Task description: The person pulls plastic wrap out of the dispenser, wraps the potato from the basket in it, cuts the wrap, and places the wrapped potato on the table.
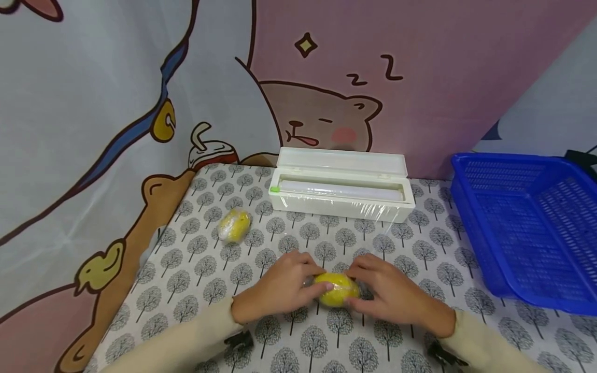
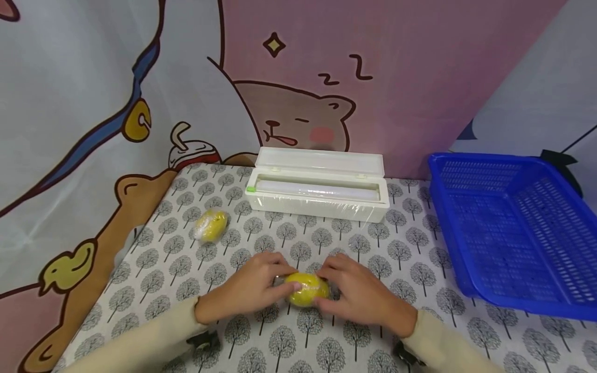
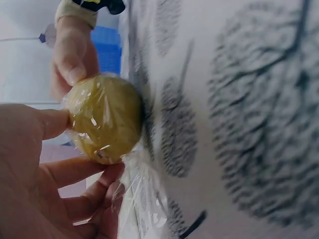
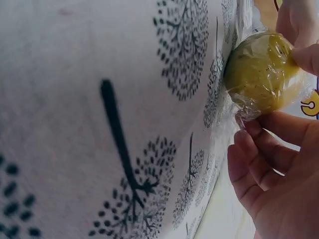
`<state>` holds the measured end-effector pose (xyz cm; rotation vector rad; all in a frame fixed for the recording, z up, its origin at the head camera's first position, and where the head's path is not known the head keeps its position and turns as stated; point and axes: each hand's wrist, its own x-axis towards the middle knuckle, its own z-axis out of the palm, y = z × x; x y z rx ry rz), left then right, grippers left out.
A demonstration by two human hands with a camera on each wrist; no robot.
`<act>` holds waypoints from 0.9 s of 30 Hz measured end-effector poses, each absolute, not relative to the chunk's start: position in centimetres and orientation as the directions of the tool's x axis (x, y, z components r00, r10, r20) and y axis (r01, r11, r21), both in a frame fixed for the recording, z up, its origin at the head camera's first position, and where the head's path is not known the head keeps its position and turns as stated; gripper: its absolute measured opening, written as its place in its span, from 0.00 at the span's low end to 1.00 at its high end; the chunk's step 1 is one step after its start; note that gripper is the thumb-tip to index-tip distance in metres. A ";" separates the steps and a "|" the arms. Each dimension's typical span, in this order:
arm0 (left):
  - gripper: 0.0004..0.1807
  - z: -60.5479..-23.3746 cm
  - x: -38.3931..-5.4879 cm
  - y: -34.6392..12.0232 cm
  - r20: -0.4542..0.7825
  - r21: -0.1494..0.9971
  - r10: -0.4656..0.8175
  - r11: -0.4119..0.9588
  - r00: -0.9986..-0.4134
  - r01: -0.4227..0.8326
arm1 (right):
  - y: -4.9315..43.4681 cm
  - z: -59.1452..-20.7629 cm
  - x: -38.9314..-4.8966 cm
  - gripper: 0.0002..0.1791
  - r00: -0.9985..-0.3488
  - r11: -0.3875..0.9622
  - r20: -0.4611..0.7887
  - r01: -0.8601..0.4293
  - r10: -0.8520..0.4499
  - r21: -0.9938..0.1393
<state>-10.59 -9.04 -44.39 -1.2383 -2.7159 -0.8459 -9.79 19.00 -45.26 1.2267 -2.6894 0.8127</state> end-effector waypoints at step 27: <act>0.25 -43.8 -14.0 -8.9 -0.151 0.710 0.641 0.600 -0.752 0.368 | 18.6 -44.5 -10.3 0.29 -0.511 0.446 0.533 -0.857 -0.674 -0.257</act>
